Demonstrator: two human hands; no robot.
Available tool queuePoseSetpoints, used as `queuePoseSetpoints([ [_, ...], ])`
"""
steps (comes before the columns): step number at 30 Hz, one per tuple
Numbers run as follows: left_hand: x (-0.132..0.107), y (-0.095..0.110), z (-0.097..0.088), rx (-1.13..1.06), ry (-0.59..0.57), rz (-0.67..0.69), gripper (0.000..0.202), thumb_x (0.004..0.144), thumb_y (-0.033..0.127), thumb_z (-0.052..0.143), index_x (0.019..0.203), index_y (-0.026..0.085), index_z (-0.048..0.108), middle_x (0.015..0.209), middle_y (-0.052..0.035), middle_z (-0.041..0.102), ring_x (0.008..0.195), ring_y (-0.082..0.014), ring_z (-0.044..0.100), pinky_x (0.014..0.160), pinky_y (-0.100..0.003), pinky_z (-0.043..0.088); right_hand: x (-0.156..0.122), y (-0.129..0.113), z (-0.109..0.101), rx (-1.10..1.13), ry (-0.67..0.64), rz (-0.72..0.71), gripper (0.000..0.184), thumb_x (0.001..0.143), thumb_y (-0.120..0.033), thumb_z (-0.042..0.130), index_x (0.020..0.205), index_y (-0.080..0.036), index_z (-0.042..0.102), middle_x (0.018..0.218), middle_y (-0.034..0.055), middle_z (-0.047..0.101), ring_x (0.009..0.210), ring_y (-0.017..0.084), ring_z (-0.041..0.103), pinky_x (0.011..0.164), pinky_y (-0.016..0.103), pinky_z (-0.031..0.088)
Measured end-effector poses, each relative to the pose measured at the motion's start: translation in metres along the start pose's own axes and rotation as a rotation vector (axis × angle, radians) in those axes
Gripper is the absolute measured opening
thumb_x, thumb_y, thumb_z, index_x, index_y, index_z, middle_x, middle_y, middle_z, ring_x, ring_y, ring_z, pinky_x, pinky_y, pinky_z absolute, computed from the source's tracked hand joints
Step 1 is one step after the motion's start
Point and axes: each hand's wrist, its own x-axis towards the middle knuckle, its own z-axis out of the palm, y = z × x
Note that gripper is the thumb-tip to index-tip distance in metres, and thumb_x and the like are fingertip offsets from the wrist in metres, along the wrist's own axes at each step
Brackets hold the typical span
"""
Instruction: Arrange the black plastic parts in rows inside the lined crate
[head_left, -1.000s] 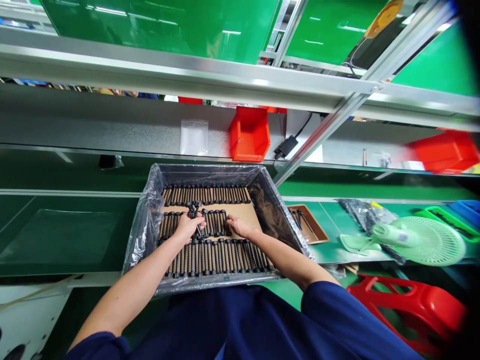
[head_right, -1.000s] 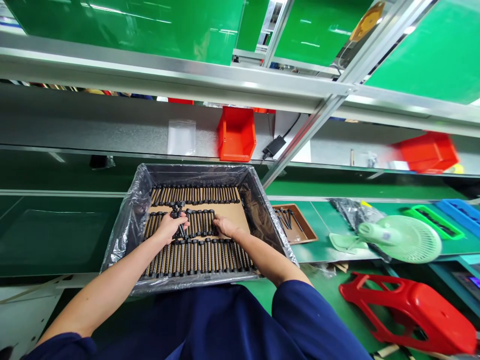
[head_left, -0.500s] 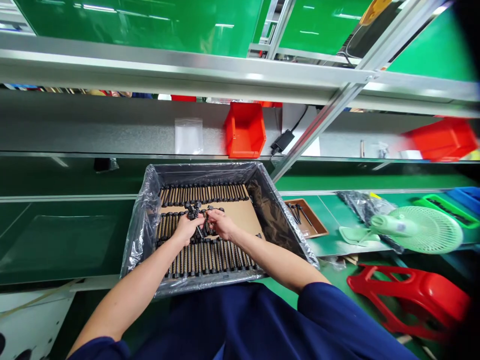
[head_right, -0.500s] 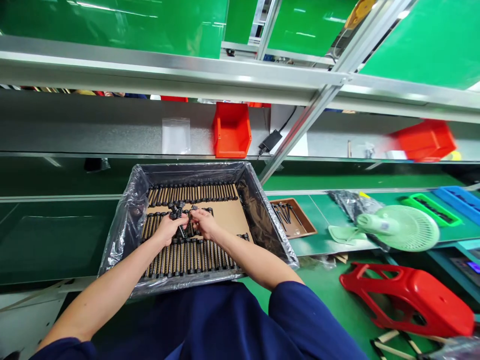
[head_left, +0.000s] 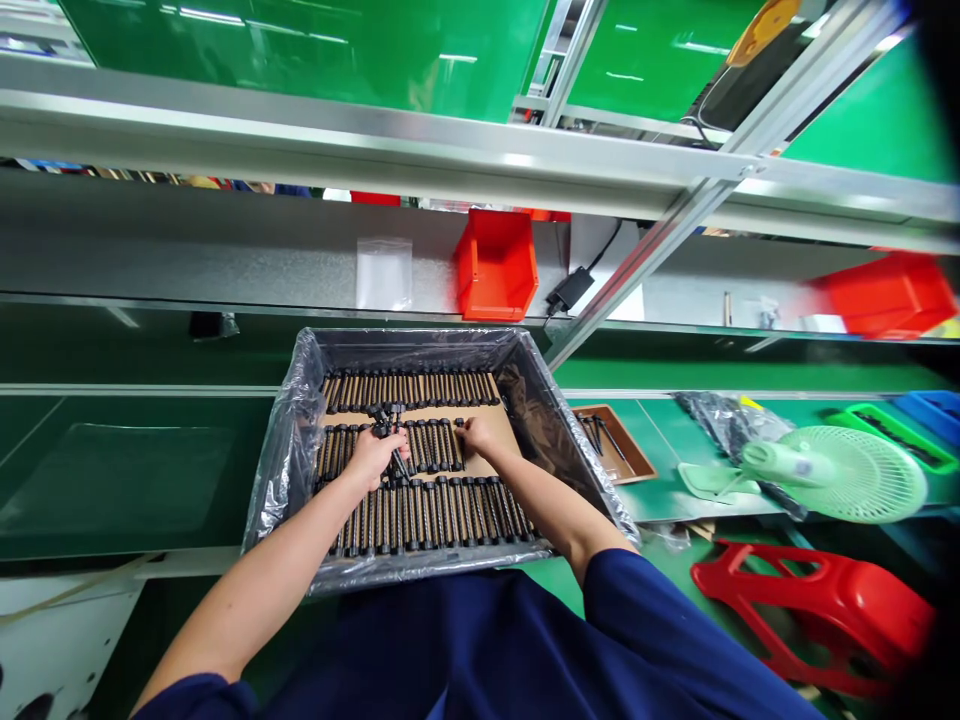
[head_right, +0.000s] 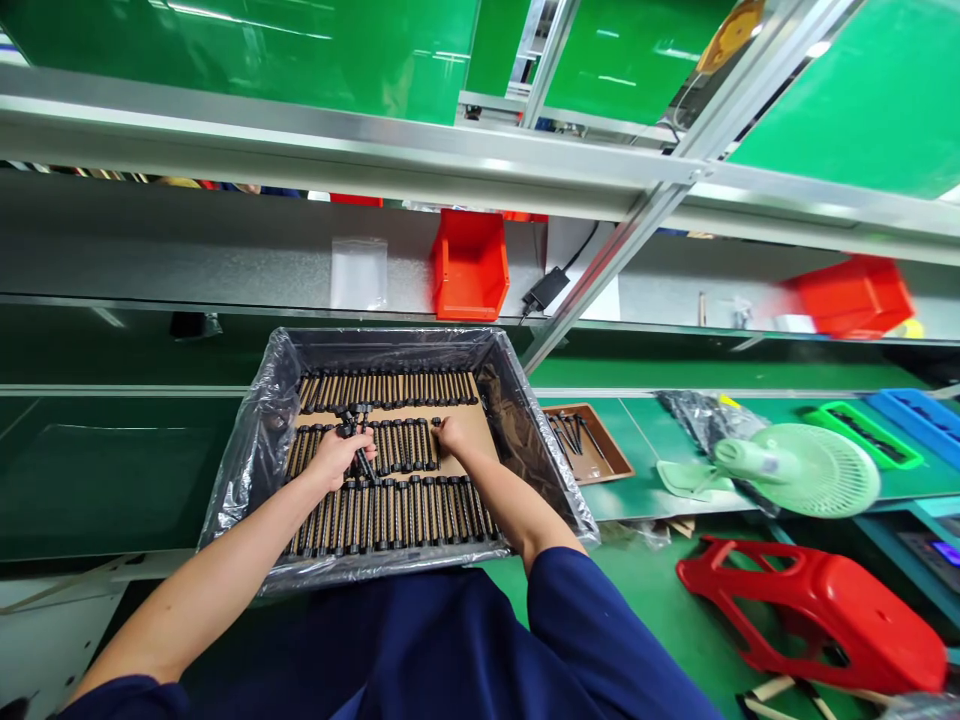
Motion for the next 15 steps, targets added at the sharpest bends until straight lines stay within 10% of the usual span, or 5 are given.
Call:
queuePoseSetpoints([
  [11,0.006,-0.008,-0.004,0.020,-0.036,0.029,0.019,0.058,0.019,0.074,0.072,0.011,0.065,0.062,-0.0021,0.061,0.053,-0.0119,0.058,0.056,-0.028,0.052,-0.005,-0.006,-0.005,-0.054,0.017,-0.012,0.017,0.082,-0.027,0.065,0.073,-0.013,0.065,0.070,0.0098,0.067,0.072,0.019,0.065,0.064,0.023,0.044],
  [15,0.003,-0.002,-0.001,-0.017,-0.011,0.030,0.021,0.055,0.018,0.076,0.070,0.011,0.062,0.063,-0.0020,0.060,0.052,-0.0110,0.056,0.056,-0.028,0.052,-0.023,-0.048,-0.043,0.349,0.071,-0.144,0.018,0.083,-0.030,0.060,0.075,-0.014,0.060,0.061,0.0039,0.060,0.061,0.016,0.060,0.062,0.026,0.048],
])
